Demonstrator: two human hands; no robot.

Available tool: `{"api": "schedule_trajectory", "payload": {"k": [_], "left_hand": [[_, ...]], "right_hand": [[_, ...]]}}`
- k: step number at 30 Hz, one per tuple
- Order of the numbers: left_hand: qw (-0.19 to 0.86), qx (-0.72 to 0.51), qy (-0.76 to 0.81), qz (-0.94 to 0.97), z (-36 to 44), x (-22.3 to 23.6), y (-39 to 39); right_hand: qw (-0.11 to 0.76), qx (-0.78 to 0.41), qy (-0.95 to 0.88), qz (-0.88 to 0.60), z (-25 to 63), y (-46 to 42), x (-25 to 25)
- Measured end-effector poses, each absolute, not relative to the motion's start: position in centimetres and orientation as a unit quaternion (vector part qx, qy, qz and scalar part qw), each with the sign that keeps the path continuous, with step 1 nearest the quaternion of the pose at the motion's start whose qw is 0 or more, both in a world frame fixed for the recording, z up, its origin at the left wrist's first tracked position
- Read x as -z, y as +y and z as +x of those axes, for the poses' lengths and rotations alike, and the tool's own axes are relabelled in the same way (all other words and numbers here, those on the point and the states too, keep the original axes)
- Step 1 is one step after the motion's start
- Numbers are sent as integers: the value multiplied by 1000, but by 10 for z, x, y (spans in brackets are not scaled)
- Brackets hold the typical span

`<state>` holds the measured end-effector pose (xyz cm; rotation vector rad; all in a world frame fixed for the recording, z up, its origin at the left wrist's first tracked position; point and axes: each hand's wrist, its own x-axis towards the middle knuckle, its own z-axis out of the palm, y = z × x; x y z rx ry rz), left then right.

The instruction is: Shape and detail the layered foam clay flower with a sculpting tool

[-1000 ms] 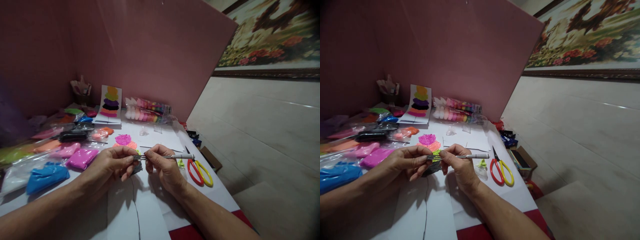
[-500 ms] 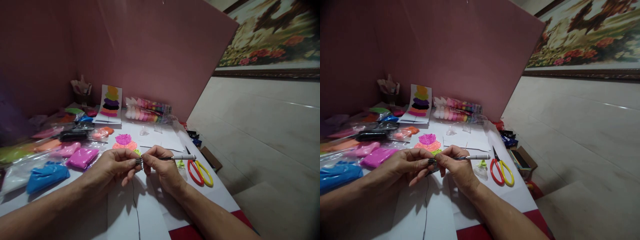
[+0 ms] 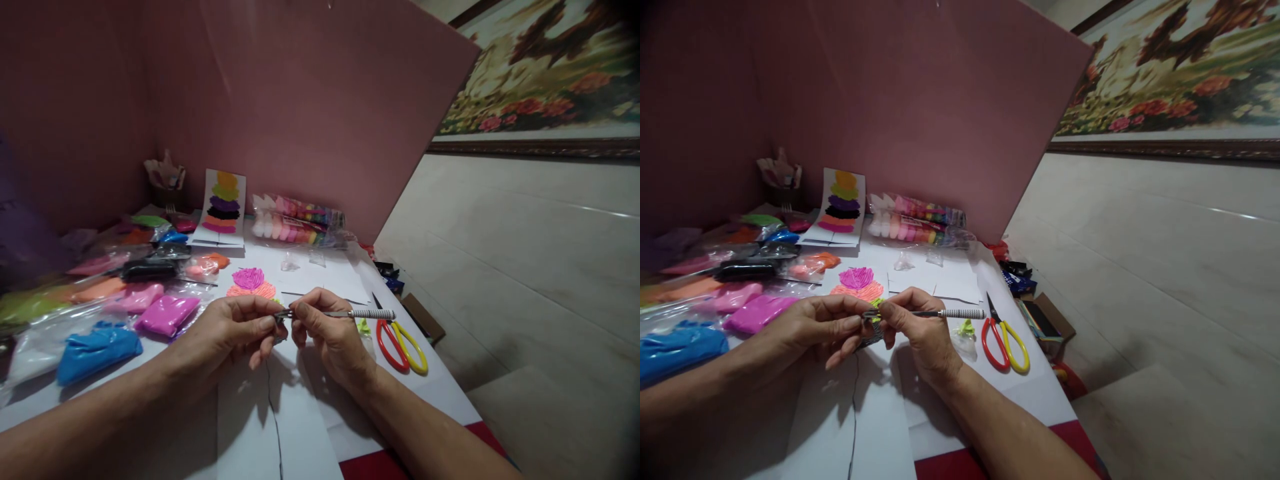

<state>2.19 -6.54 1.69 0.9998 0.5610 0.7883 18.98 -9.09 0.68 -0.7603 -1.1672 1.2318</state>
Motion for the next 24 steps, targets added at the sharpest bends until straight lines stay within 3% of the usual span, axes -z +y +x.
{"api": "schedule_trajectory", "payload": {"k": [24], "left_hand": [[759, -340, 253, 495, 22, -14, -64]], "right_hand": [[564, -542, -529, -329, 193, -89, -5]]}}
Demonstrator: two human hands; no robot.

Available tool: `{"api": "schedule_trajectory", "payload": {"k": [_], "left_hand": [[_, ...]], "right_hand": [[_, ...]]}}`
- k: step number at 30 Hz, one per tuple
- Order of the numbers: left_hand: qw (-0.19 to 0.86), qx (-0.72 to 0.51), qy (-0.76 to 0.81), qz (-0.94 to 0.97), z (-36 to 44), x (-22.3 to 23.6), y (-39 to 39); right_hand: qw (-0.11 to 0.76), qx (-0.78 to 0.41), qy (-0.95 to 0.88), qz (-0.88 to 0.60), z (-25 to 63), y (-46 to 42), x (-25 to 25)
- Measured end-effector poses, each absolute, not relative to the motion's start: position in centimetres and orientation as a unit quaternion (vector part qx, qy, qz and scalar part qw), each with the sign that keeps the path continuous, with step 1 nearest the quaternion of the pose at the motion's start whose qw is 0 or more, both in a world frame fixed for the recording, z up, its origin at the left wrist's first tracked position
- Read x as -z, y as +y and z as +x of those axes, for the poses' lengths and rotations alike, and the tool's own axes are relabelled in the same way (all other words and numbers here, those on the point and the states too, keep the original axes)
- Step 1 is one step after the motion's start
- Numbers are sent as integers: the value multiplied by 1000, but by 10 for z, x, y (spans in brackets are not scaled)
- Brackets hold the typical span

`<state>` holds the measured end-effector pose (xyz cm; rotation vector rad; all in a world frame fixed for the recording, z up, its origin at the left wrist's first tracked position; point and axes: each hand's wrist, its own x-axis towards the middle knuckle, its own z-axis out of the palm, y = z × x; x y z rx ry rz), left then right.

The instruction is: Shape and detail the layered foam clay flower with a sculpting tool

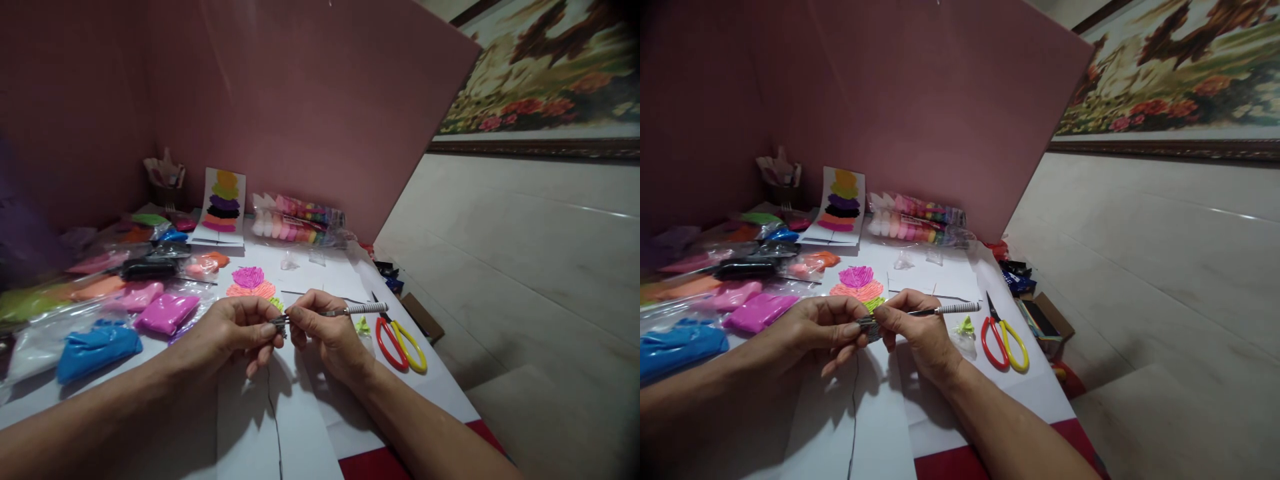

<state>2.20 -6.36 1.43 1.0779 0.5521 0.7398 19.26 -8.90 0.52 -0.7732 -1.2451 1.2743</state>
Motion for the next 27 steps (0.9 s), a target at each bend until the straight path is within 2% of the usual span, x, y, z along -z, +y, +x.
{"api": "schedule_trajectory", "payload": {"k": [27], "left_hand": [[782, -322, 283, 453, 18, -17, -64]], "right_hand": [[560, -516, -542, -355, 194, -89, -11]]}}
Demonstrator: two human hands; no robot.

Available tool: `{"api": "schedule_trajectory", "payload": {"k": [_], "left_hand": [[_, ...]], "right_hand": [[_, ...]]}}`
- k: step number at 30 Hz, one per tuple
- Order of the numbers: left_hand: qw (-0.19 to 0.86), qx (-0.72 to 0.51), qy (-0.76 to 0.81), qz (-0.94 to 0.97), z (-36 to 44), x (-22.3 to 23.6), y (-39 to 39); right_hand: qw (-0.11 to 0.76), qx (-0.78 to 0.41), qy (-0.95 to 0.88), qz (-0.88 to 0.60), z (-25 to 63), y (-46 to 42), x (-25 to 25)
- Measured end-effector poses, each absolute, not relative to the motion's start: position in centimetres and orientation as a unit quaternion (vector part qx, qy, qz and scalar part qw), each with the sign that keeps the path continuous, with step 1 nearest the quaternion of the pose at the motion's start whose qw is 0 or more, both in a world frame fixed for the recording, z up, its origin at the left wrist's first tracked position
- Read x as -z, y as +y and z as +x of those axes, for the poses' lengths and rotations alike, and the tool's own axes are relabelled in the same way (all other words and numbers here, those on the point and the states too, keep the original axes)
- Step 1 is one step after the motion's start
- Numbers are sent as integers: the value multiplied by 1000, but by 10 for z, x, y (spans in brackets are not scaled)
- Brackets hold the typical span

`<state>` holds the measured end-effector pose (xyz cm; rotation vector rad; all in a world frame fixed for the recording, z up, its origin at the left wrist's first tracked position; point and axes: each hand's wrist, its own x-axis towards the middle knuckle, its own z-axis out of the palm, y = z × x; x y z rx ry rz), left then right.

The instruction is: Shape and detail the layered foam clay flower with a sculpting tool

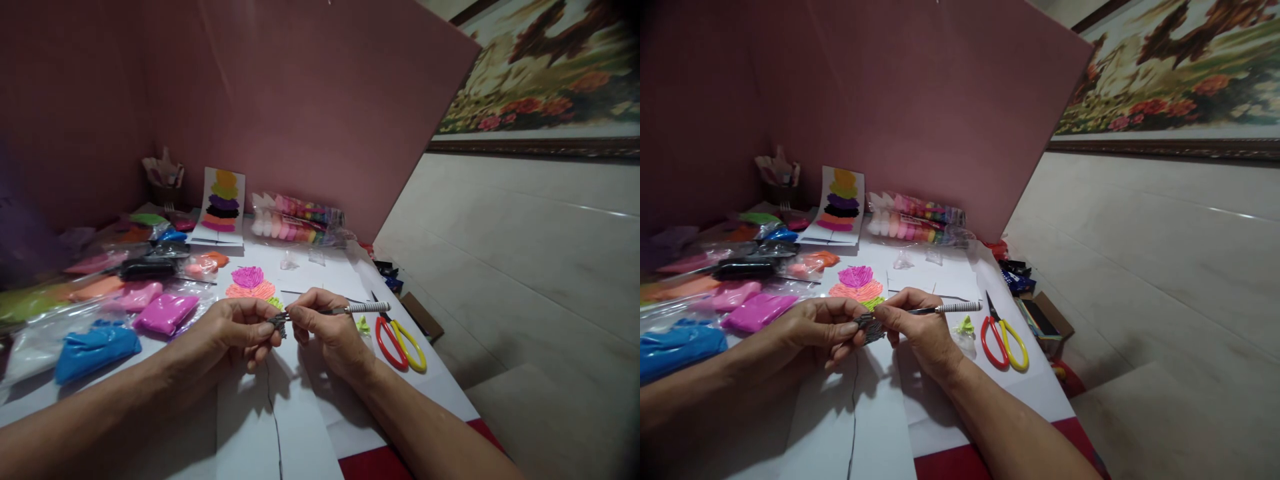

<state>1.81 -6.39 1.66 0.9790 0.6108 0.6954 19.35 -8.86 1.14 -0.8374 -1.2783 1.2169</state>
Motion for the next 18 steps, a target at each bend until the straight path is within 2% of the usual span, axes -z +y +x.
{"api": "schedule_trajectory", "payload": {"k": [10, 18], "left_hand": [[779, -343, 313, 422, 18, -14, -62], [774, -334, 304, 445, 19, -16, -63]], "right_hand": [[598, -533, -490, -344, 197, -85, -6], [582, -522, -515, -352, 195, -87, -6]]}}
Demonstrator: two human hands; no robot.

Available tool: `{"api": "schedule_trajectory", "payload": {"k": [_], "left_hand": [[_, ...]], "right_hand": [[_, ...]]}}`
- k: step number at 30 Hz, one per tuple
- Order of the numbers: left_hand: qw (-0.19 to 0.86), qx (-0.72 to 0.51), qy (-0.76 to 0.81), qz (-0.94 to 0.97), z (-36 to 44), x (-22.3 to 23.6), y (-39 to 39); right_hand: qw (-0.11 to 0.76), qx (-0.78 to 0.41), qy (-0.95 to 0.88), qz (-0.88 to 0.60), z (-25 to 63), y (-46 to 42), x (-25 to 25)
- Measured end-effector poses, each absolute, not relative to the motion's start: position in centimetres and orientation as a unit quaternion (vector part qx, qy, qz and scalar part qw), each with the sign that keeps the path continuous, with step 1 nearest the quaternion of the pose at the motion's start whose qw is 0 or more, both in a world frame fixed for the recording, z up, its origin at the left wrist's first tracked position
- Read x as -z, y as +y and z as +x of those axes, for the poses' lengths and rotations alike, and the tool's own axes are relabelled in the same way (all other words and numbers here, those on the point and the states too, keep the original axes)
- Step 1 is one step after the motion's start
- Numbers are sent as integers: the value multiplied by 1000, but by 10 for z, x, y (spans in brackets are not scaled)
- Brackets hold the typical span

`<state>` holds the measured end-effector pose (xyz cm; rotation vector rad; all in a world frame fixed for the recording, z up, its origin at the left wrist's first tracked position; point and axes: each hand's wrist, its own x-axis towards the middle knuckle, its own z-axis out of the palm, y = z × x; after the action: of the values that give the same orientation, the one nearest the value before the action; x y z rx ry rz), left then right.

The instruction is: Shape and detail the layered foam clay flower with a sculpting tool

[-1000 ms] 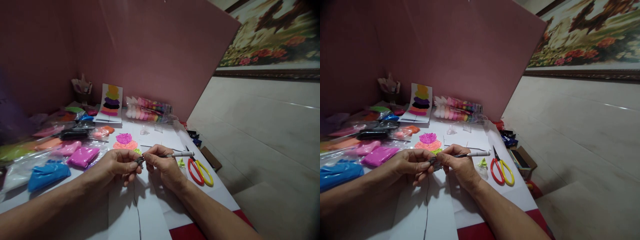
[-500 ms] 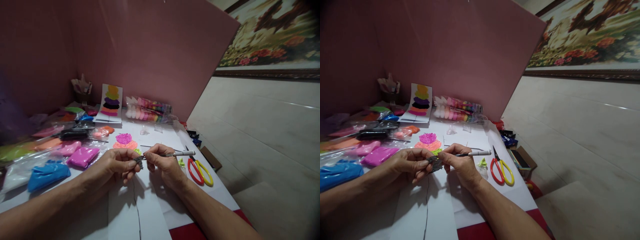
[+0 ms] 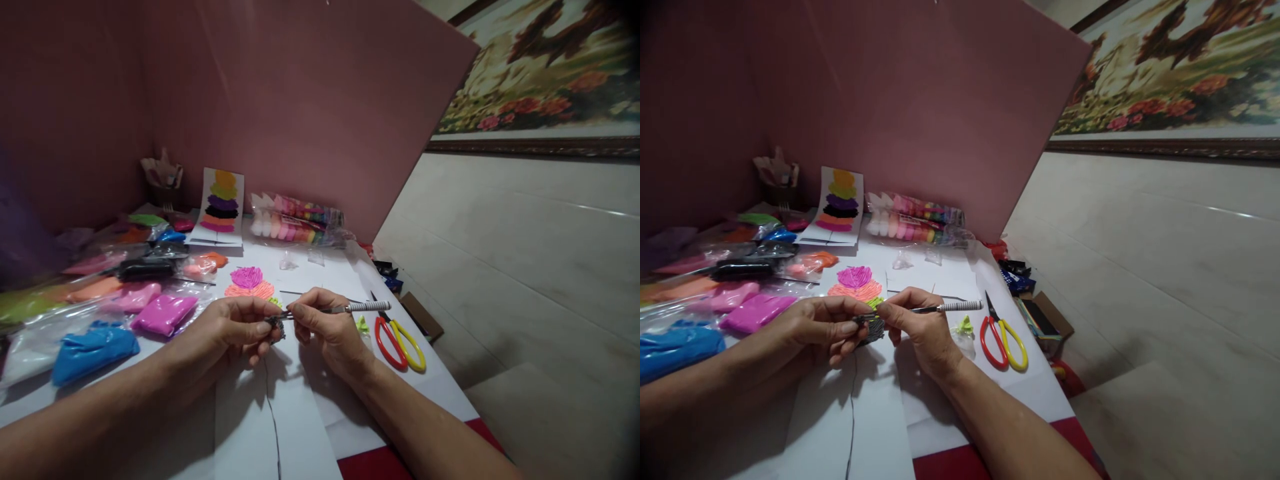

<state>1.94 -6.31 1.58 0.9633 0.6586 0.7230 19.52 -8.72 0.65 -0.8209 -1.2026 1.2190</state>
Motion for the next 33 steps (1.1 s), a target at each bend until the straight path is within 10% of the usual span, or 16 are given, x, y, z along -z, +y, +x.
{"api": "schedule_trajectory", "payload": {"k": [33], "left_hand": [[638, -312, 355, 608, 22, -20, -64]], "right_hand": [[561, -482, -545, -393, 188, -92, -11]]}}
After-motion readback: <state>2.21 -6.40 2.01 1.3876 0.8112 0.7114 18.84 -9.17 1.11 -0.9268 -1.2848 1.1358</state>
